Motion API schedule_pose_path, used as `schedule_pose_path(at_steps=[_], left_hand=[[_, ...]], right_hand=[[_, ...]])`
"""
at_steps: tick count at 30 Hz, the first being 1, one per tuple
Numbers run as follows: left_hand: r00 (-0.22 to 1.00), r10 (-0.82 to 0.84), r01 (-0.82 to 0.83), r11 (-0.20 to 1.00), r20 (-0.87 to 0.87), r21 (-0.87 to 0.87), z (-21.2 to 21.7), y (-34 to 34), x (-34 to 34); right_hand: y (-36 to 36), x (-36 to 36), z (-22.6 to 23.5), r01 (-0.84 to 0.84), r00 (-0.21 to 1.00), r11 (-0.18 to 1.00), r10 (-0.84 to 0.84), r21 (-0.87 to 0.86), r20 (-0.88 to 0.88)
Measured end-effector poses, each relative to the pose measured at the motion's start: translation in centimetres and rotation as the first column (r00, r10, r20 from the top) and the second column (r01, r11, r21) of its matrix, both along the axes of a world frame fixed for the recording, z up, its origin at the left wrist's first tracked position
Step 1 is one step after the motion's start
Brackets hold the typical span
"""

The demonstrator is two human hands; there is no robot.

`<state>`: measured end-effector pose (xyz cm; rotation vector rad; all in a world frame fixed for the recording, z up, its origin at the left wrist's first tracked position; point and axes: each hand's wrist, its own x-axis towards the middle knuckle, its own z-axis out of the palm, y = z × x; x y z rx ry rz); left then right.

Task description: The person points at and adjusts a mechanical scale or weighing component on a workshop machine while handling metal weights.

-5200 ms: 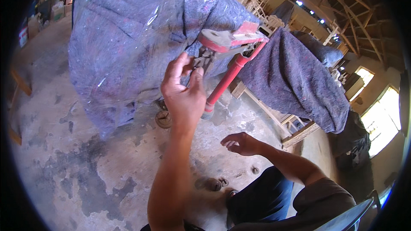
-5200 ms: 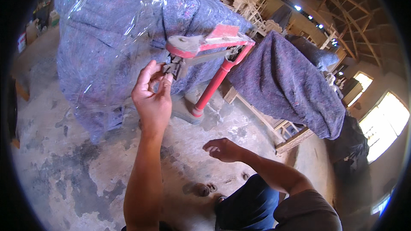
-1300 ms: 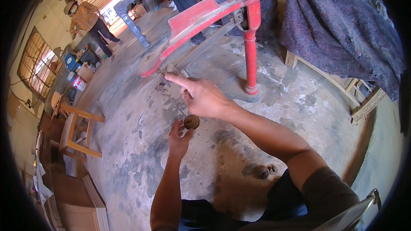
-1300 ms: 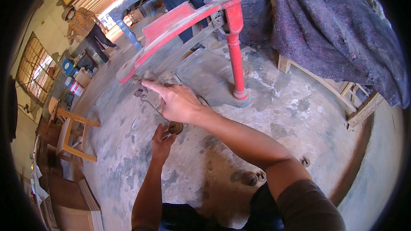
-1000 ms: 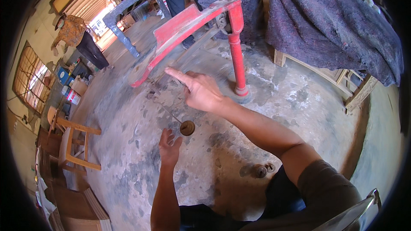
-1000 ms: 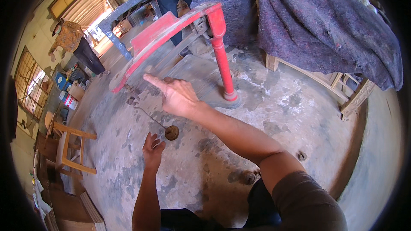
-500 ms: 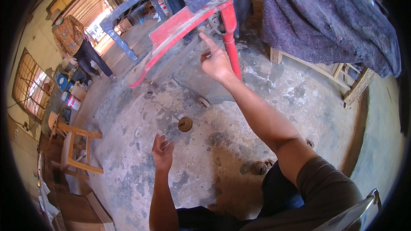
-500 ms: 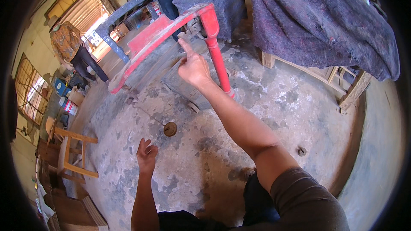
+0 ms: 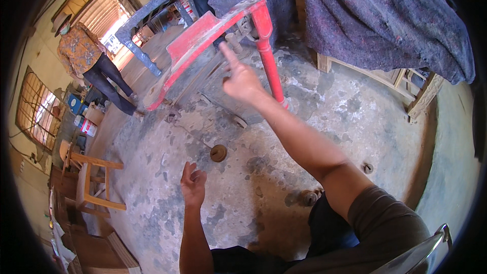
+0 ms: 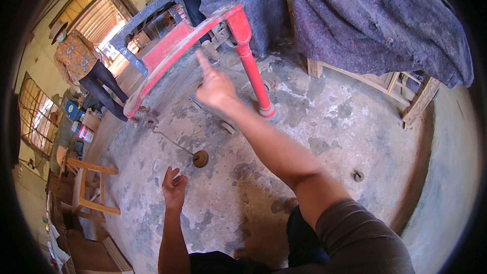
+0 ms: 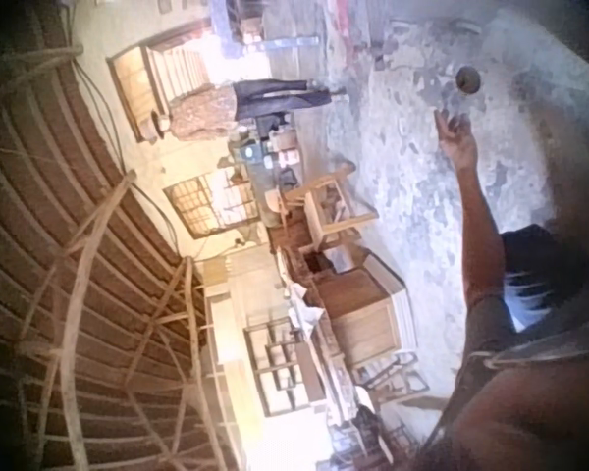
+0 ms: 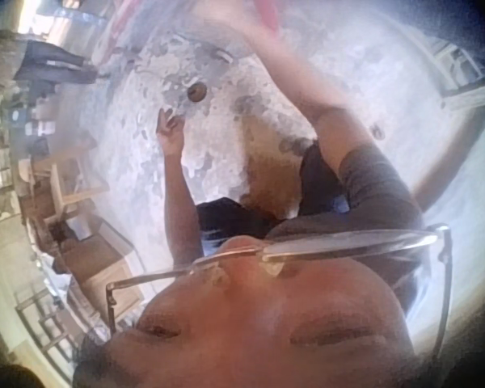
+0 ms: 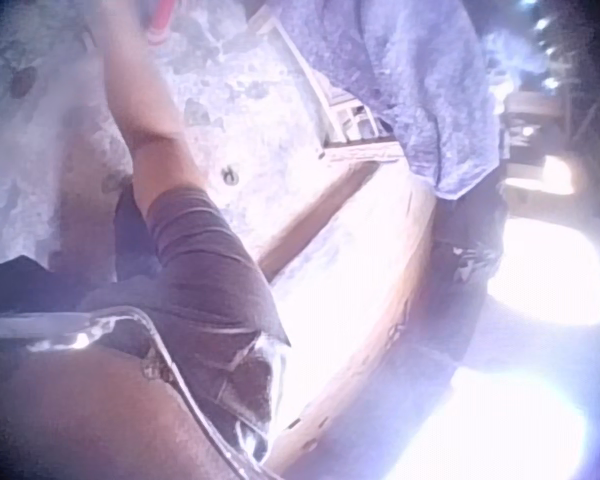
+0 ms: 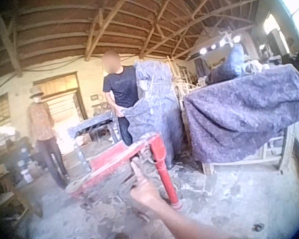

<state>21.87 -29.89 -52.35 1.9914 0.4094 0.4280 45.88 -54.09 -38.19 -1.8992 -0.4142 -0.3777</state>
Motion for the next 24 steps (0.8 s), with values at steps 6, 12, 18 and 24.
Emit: schedule_pose_path(at_steps=[6, 12, 18, 24], left_hand=[[1.0, 0.001, -0.001, 0.996, -0.007, 0.09, 0.3, 0.8, -1.2], [0.998, -0.063, 0.063, 0.997, -0.018, 0.043, 0.0, -0.2, 0.2], [0.999, -0.044, 0.044, 0.999, -0.008, -0.017, -0.9, 0.2, 0.6], [0.996, -0.074, 0.073, 0.997, 0.052, 0.008, -2.0, 0.5, 1.2]], right_hand=[[0.5, 1.0, -0.4, 0.036, 0.995, 0.984, -0.051, 0.174, 0.086], [4.0, 5.5, -8.2, -0.171, 0.968, 0.607, 0.251, 0.776, 0.017], [5.9, -1.4, -9.8, -0.535, 0.753, 0.799, 0.598, 0.273, -0.274], [7.6, -6.2, -13.4, -0.727, 0.677, 0.598, 0.706, -0.336, -0.208]])
